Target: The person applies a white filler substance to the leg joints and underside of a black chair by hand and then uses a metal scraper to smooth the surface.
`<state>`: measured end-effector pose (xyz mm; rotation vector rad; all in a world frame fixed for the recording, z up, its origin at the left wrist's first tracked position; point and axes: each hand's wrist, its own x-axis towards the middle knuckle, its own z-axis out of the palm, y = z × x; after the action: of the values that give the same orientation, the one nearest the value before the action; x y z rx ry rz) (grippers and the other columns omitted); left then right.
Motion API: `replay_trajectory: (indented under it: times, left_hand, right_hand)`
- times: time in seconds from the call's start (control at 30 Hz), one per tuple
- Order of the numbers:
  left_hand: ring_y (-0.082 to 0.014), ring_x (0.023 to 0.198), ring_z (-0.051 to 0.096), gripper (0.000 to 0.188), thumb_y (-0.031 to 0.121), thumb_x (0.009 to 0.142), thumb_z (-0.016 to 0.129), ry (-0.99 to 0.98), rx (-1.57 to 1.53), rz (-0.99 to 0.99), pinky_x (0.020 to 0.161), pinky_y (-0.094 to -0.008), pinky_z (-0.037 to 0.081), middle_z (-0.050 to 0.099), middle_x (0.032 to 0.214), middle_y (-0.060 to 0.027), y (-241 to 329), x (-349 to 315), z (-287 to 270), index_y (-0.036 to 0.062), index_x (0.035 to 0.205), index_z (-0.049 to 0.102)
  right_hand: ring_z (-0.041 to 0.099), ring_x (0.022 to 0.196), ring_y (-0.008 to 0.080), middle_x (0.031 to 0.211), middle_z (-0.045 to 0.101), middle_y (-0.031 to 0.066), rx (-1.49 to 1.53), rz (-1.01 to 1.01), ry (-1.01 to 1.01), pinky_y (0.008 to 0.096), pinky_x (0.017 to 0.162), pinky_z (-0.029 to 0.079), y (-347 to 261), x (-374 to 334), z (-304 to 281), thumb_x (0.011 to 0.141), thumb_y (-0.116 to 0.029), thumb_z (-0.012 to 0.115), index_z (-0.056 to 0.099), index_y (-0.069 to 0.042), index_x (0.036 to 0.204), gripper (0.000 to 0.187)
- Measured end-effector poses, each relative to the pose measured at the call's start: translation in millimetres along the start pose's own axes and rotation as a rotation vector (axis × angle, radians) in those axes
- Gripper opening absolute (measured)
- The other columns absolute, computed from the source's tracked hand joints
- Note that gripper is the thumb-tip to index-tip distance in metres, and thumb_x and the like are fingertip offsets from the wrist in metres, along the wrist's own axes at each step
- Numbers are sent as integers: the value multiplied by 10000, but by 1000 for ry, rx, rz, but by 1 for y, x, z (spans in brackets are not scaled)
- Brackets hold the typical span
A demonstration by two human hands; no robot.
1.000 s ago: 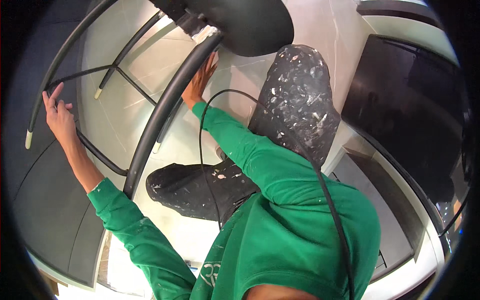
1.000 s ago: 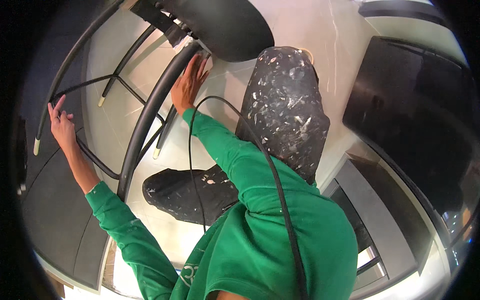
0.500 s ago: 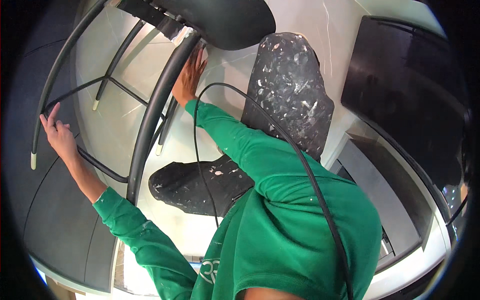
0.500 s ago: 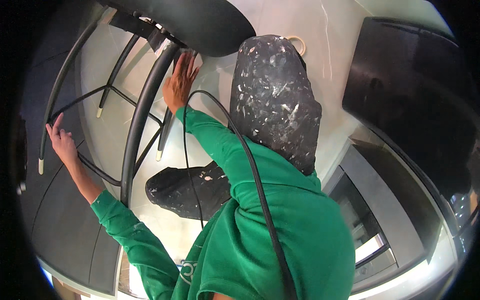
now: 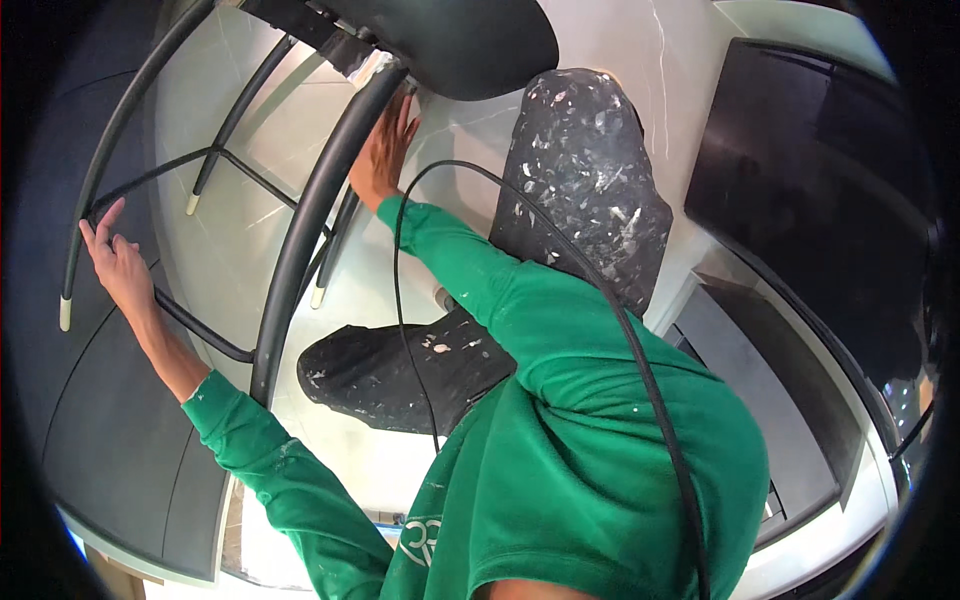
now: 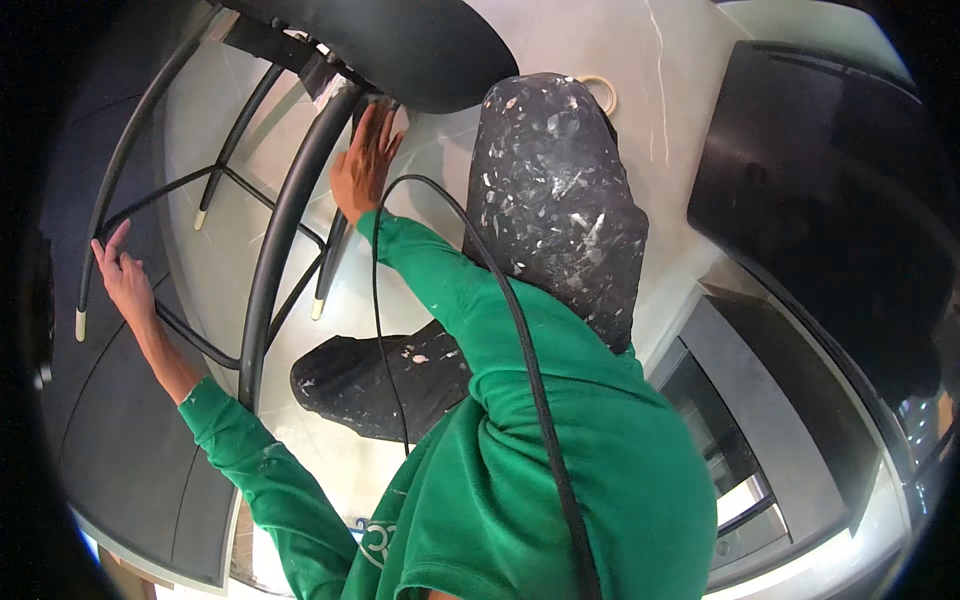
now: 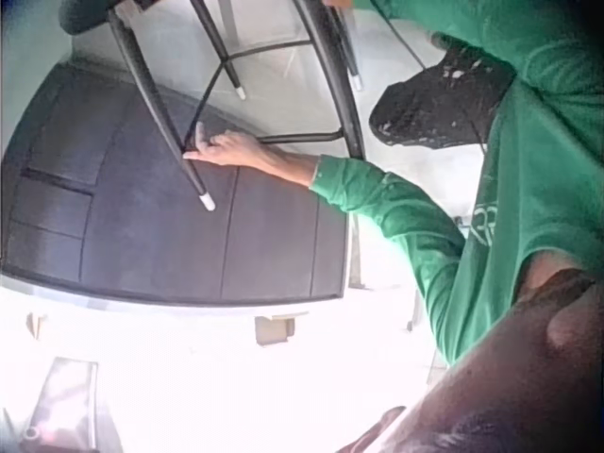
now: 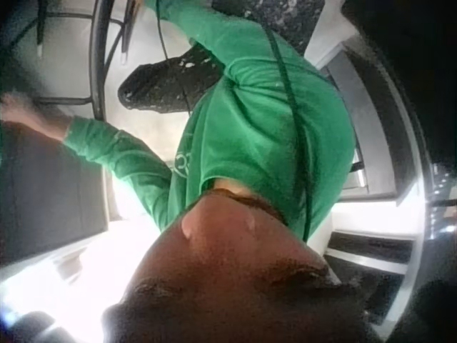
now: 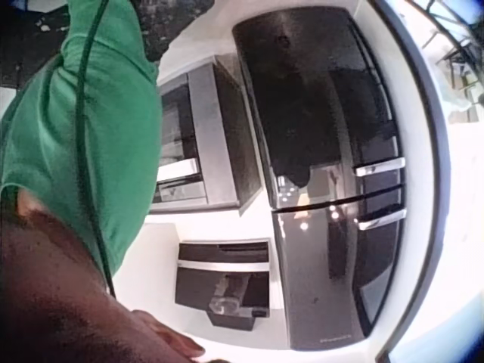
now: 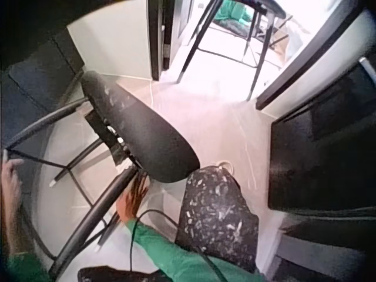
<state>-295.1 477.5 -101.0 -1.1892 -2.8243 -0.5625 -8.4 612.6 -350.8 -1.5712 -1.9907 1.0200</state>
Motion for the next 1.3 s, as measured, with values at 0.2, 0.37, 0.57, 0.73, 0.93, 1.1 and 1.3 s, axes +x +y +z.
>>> replay_trajectory:
  times: [0.2, 0.37, 0.57, 0.73, 0.93, 1.1, 1.3]
  left_hand:
    - [-253, 1529, 394, 508, -14, 924, 393, 21, 13, 32, 879, -299, 487, 395, 1632, -272, -8, -1, 2, 114, 1278, 734]
    - [-237, 1489, 453, 504, -6, 928, 399, 6, -10, -50, 856, -297, 494, 383, 1641, -267, -12, 2, -2, 121, 1278, 738]
    - [-219, 1421, 526, 497, 17, 928, 407, 2, -66, -188, 862, -310, 497, 346, 1668, -251, -6, 1, 0, 129, 1278, 743]
    - [-166, 1138, 670, 485, 52, 926, 426, 85, 23, 4, 844, -321, 506, 344, 1680, -223, -26, -1, 0, 146, 1275, 749]
    - [-221, 1381, 568, 485, 43, 914, 435, 33, -65, -216, 938, -332, 490, 341, 1678, -231, -16, -6, 1, 141, 1269, 751]
    - [-259, 1448, 513, 484, 39, 920, 432, 177, -66, -78, 963, -330, 490, 342, 1672, -244, -41, -22, -9, 146, 1268, 750]
    - [-294, 1260, 659, 474, 29, 892, 463, 268, -48, -184, 957, -349, 509, 328, 1695, -176, -46, -64, -38, 167, 1240, 754]
  right_hand:
    - [92, 1588, 477, 1688, 192, 304, -36, -22, -16, 660, 1262, 102, 7, 4, -4, 887, -73, 569, 95, 70, 1631, 893]
    - [106, 1590, 461, 1688, 183, 308, -51, -48, -82, 628, 1274, 113, 10, 5, -7, 893, -77, 586, 135, 98, 1608, 863]
    - [153, 1576, 474, 1670, 222, 313, -70, -172, -233, 622, 1265, 161, 12, -51, -13, 887, -55, 624, 186, 82, 1606, 853]
    - [205, 1561, 482, 1690, 187, 292, 143, -91, -110, 616, 1258, 186, 10, -68, -17, 885, 37, 565, 120, 26, 1645, 881]
    - [202, 1557, 487, 1697, 167, 288, -42, -186, -103, 600, 1250, 226, 19, -24, 5, 932, 11, 535, 178, 50, 1621, 777]
    - [328, 1506, 483, 1632, 355, 271, 73, -153, -742, 537, 1249, 283, 42, -114, 16, 849, -27, 533, 281, 22, 1606, 800]
    - [323, 1511, 476, 1657, 344, 220, -59, -455, -885, 522, 1241, 297, 50, -113, -19, 870, -79, 532, 294, -28, 1619, 788]
